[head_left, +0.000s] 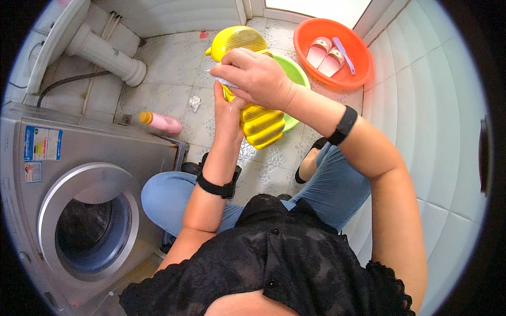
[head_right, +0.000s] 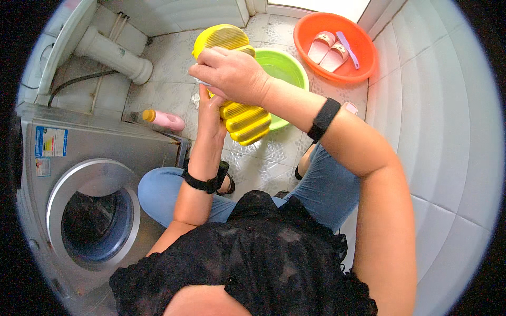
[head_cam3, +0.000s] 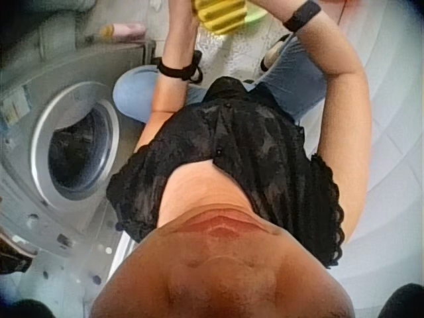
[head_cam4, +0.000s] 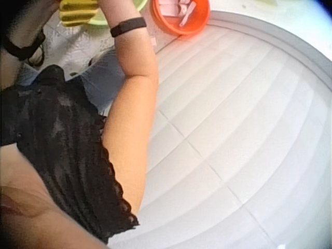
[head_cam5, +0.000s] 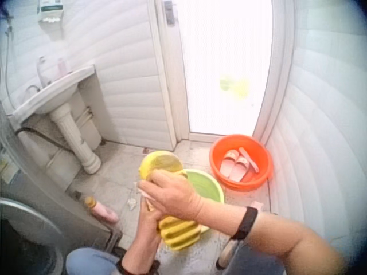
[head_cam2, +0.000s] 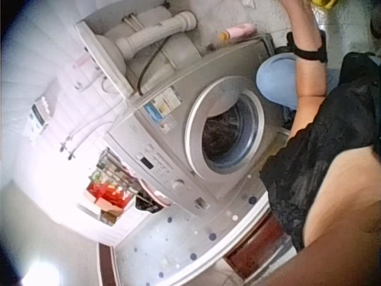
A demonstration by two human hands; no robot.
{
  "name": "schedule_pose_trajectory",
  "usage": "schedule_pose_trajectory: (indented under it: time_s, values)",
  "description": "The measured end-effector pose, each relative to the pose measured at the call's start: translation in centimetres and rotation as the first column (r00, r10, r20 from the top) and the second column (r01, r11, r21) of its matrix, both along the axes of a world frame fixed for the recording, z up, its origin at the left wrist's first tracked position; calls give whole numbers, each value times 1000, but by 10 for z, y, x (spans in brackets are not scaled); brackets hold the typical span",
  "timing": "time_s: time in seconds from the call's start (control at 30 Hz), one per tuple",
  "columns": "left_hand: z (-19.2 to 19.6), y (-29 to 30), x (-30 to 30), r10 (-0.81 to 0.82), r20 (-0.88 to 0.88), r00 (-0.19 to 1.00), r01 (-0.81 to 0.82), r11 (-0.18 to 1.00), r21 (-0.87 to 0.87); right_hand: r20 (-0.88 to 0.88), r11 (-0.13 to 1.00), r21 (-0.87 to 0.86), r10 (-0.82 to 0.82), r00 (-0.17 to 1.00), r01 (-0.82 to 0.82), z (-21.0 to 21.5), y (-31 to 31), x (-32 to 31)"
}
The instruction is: The person washes yellow sandals and pink sandals using a cloth and soapy water in a bucket.
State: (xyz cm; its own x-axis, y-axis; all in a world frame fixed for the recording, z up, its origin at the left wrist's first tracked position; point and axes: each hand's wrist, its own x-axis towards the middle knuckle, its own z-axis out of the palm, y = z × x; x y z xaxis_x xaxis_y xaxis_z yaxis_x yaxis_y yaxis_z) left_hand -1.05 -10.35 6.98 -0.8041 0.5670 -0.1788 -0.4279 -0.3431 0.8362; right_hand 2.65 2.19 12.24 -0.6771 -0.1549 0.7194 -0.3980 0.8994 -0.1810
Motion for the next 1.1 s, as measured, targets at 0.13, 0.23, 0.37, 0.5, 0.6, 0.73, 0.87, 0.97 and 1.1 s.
schedule_pose_trajectory:
  time_s: [0.13,0.23,0.37,0.5,0.6,0.73,0.87,0.97,1.1]
  values:
    - [14,-4,-3,-59,4,998,58,989,133,-36,989,-114,-97,995,92,5,20,-2]
    - [17,-6,-4,-32,0,999,31,991,127,126,946,-153,-268,955,286,-5,45,2]
    - [3,-4,-6,-48,-32,998,51,994,93,72,928,-265,-251,965,261,-8,34,1]
    - [7,-2,-2,-65,-123,990,66,998,5,44,978,-156,-133,990,138,7,9,2]
    - [9,-2,-4,-47,-186,981,40,998,-38,-12,990,-117,-79,997,77,11,18,5]
    - [11,-7,-9,-26,-214,976,29,999,12,-6,995,-76,-58,998,57,7,41,6]
    - [13,-7,-11,-62,-152,986,72,996,61,25,974,-36,-223,974,224,1,67,9]
    - [9,-3,-12,-119,-95,988,121,992,20,-31,988,-78,-138,990,135,17,52,9]
    - [2,0,5,-245,25,969,241,965,103,-160,994,96,-41,986,57,13,48,-1]
